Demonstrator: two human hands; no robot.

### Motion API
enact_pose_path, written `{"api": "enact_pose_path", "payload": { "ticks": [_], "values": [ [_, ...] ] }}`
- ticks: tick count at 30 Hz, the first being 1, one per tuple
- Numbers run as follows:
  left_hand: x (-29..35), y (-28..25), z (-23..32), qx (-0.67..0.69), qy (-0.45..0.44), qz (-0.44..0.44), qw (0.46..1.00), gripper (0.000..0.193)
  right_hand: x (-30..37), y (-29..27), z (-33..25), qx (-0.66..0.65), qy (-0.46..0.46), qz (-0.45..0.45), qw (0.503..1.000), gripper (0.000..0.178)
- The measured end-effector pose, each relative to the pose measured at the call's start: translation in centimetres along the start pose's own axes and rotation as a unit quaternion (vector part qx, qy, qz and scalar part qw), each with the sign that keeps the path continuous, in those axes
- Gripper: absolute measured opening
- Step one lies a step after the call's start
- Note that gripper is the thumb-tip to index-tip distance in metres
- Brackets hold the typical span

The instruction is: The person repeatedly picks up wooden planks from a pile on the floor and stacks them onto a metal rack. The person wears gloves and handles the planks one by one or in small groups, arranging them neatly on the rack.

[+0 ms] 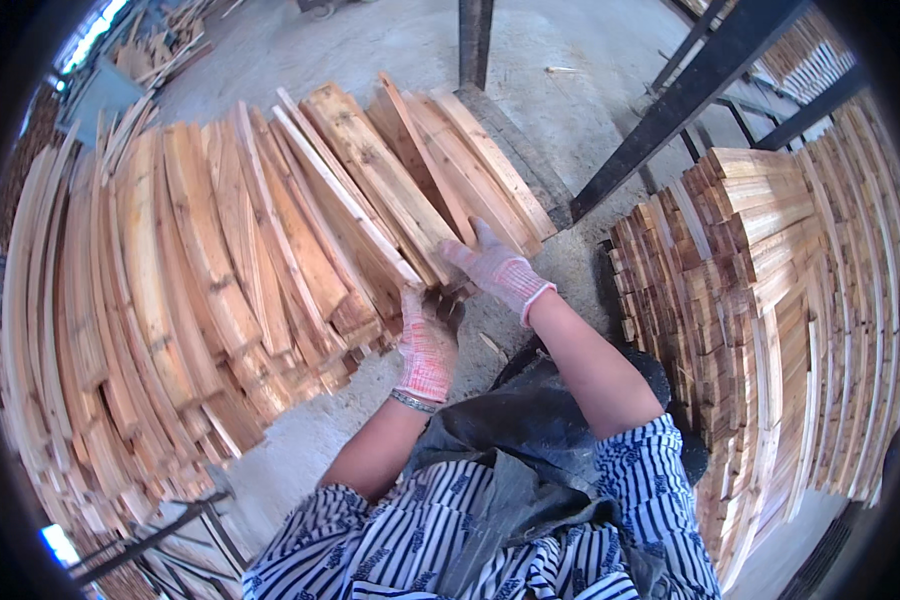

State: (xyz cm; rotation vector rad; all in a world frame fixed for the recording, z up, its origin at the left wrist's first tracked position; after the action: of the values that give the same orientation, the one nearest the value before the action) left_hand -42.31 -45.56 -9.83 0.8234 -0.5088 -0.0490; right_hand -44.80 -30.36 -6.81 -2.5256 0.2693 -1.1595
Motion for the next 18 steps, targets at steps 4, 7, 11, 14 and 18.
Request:
{"api": "enact_pose_path", "payload": {
  "ticks": [4, 7, 11, 14, 18],
  "values": [
    [-1.8, -0.3, -0.2, 0.090, -0.056, -0.034, 0.994, 0.060, -0.4, -0.8, 0.0, -0.009, -0.040, 0.032, 0.999, 0.105],
    [-3.5, -0.9, -0.6, -0.004, -0.007, -0.012, 1.000, 0.066, -1.0, -0.4, 0.1, -0.029, -0.037, 0.034, 0.998, 0.109],
    [-4.2, -3.1, -2.0, -0.019, 0.040, 0.132, 0.990, 0.061, -1.9, 0.5, 1.0, -0.090, -0.022, -0.034, 0.995, 0.111],
    [-2.7, -3.0, -1.6, -0.128, 0.069, 0.058, 0.988, 0.074, 0.1, -0.2, 0.7, -0.119, -0.104, -0.061, 0.986, 0.108],
    [4.4, -2.1, -3.1, -0.124, -0.030, -0.022, 0.992, 0.056, 7.0, -1.8, 4.2, -0.137, -0.016, -0.102, 0.985, 0.097]
  ]
}}
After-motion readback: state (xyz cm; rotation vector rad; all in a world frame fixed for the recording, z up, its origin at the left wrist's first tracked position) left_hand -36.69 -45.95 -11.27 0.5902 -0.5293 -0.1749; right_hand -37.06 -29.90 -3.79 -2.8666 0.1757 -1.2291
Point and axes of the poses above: each hand's wrist, its own x-axis away from the middle knuckle, its own y-axis out of the palm, z = x × y, the point moved 7 cm from there along -x, towards the middle knuckle, and after that the axes turned 13 degrees about y, right-handed, at the moved point
